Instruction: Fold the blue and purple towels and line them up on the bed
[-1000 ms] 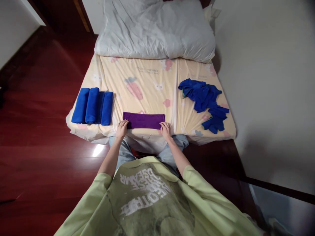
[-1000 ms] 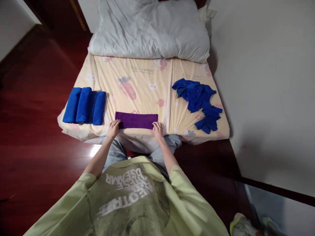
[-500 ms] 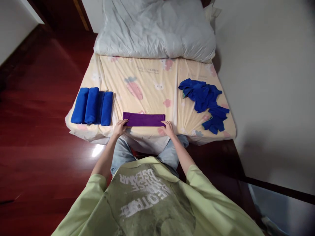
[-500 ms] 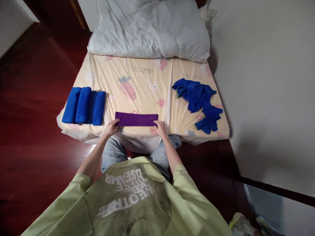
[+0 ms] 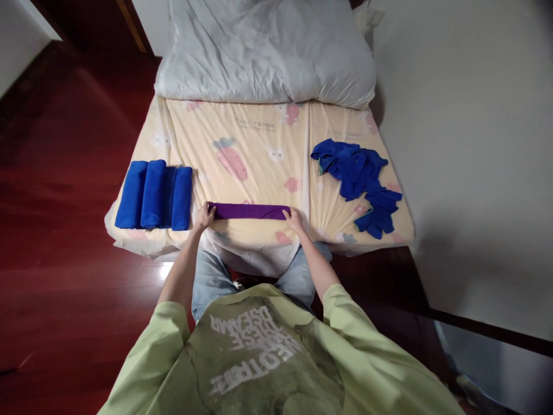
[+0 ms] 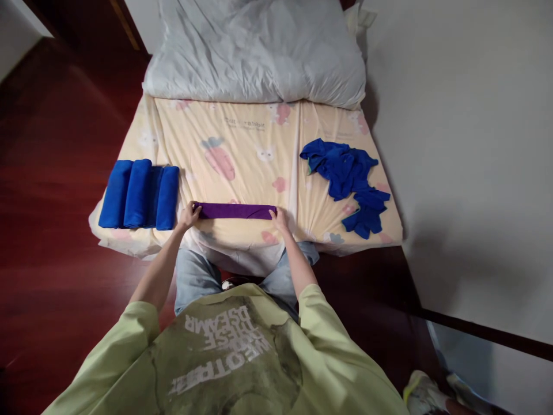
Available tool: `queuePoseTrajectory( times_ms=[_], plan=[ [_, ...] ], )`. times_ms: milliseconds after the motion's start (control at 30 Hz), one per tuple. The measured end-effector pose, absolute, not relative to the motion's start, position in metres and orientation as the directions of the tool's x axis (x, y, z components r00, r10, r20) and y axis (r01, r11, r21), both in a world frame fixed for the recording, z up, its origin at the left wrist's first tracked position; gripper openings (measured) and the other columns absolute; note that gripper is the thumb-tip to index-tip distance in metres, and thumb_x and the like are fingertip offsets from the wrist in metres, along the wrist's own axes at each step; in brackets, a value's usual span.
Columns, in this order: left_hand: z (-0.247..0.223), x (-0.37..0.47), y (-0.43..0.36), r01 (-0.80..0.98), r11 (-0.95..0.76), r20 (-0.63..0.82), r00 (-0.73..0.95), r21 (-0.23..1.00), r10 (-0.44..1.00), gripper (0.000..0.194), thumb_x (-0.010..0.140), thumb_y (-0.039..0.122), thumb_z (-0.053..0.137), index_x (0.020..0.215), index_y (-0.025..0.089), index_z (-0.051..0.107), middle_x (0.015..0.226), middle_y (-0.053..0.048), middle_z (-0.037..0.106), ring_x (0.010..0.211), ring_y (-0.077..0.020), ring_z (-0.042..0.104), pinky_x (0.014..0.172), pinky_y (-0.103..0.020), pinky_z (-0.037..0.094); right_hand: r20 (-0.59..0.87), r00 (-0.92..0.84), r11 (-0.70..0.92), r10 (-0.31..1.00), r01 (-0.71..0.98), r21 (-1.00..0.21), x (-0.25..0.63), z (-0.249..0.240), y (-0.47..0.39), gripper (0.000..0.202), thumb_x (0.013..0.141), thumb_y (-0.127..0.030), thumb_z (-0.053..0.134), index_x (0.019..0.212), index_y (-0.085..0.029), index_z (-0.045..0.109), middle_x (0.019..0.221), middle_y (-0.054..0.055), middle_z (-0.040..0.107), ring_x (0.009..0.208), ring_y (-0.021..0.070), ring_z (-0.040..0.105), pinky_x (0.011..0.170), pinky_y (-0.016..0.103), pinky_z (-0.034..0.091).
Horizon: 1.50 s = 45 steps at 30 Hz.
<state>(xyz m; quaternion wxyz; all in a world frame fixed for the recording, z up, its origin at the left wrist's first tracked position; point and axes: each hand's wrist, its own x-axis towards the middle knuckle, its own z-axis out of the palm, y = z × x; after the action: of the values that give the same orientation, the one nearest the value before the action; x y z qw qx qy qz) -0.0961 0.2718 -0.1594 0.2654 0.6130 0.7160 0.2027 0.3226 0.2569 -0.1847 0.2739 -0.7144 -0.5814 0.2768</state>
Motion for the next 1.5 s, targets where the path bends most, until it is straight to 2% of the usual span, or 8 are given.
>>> queuePoseTrajectory(
  times_ms=[333, 500, 600, 700, 833, 967, 1233, 1500],
  plan=[
    [-0.152, -0.093, 0.279, 0.891, 0.091, -0.189, -0.006, 0.445, 0.982, 0.04, 0.101, 0.033, 0.046, 0.133, 0.015, 0.061, 0.113, -0.017, 0.074, 0.109, -0.0342, 0.069, 0.096, -0.042, 0.051, -0.099, 0.103, -0.142, 0.99, 0.776, -0.614, 0.329, -0.184, 0.261, 0.022, 0.093, -0.038, 0.064, 0.099, -0.018, 0.072, 0.094, 0.012, 0.076, 0.087, 0.0254, 0.069, 0.088, 0.038, 0.056],
    [-0.15, -0.081, 0.267, 0.933, 0.01, -0.014, -0.005, 0.359, 1.0, 0.04, 0.1, 0.027, 0.05, 0.137, 0.017, 0.06, 0.134, -0.022, 0.063, 0.129, -0.0385, 0.055, 0.107, -0.053, 0.044, 0.091, 0.089, -0.029, 0.992, 0.855, -0.518, 0.316, -0.178, 0.25, 0.035, 0.095, -0.026, 0.061, 0.128, -0.017, 0.066, 0.125, 0.017, 0.068, 0.116, 0.0298, 0.062, 0.101, 0.044, 0.051],
    [-0.152, -0.079, 0.259, 0.894, -0.281, 0.123, 0.253, 0.35, 0.96, 0.041, 0.098, 0.016, 0.047, 0.135, 0.02, 0.063, 0.145, -0.019, 0.055, 0.136, -0.0346, 0.049, 0.112, -0.052, 0.041, 0.21, -0.122, 0.198, 0.97, 0.899, -0.39, 0.306, -0.174, 0.243, 0.038, 0.096, -0.015, 0.053, 0.131, -0.021, 0.067, 0.133, 0.014, 0.064, 0.124, 0.0283, 0.056, 0.108, 0.045, 0.044],
    [-0.157, -0.082, 0.255, 0.777, -0.517, 0.144, 0.502, 0.359, 0.853, 0.034, 0.097, 0.019, 0.049, 0.124, 0.02, 0.07, 0.139, -0.016, 0.06, 0.13, -0.0309, 0.053, 0.111, -0.048, 0.044, 0.138, -0.402, 0.424, 0.905, 0.848, -0.318, 0.302, -0.171, 0.238, 0.031, 0.099, -0.015, 0.05, 0.118, -0.021, 0.074, 0.119, 0.012, 0.069, 0.116, 0.0265, 0.058, 0.106, 0.043, 0.043],
    [-0.159, -0.09, 0.252, 0.721, -0.588, 0.145, 0.58, 0.366, 0.802, 0.027, 0.099, 0.025, 0.052, 0.117, 0.019, 0.072, 0.127, -0.016, 0.064, 0.12, -0.0298, 0.056, 0.108, -0.048, 0.047, 0.057, -0.514, 0.509, 0.856, 0.819, -0.263, 0.307, -0.169, 0.237, 0.029, 0.103, -0.022, 0.051, 0.119, -0.02, 0.075, 0.118, 0.014, 0.07, 0.116, 0.0288, 0.056, 0.103, 0.044, 0.043],
    [-0.157, -0.097, 0.251, 0.706, -0.597, 0.104, 0.609, 0.381, 0.786, 0.025, 0.099, 0.018, 0.049, 0.108, 0.019, 0.072, 0.112, -0.014, 0.066, 0.109, -0.0274, 0.057, 0.099, -0.045, 0.049, -0.017, -0.595, 0.581, 0.804, 0.79, -0.198, 0.315, -0.165, 0.237, 0.035, 0.1, -0.011, 0.047, 0.121, -0.018, 0.074, 0.12, 0.014, 0.07, 0.116, 0.0291, 0.056, 0.1, 0.042, 0.041],
    [-0.154, -0.098, 0.256, 0.73, -0.639, 0.021, 0.655, 0.243, 0.756, 0.026, 0.102, 0.018, 0.045, 0.092, 0.02, 0.069, 0.097, -0.012, 0.063, 0.1, -0.0271, 0.055, 0.087, -0.041, 0.047, -0.032, -0.576, 0.569, 0.816, 0.813, -0.124, 0.318, -0.165, 0.237, 0.036, 0.1, -0.009, 0.041, 0.119, -0.016, 0.071, 0.115, 0.016, 0.069, 0.112, 0.0294, 0.056, 0.103, 0.045, 0.042],
    [-0.154, -0.109, 0.261, 0.698, -0.614, 0.036, 0.649, 0.368, 0.76, 0.021, 0.1, 0.02, 0.048, 0.093, 0.02, 0.067, 0.095, -0.01, 0.063, 0.102, -0.0254, 0.055, 0.088, -0.039, 0.048, -0.096, -0.487, 0.459, 0.868, 0.861, -0.22, 0.305, -0.169, 0.243, 0.032, 0.095, -0.007, 0.043, 0.112, -0.015, 0.069, 0.128, 0.021, 0.068, 0.124, 0.034, 0.06, 0.113, 0.059, 0.042]
  ],
)
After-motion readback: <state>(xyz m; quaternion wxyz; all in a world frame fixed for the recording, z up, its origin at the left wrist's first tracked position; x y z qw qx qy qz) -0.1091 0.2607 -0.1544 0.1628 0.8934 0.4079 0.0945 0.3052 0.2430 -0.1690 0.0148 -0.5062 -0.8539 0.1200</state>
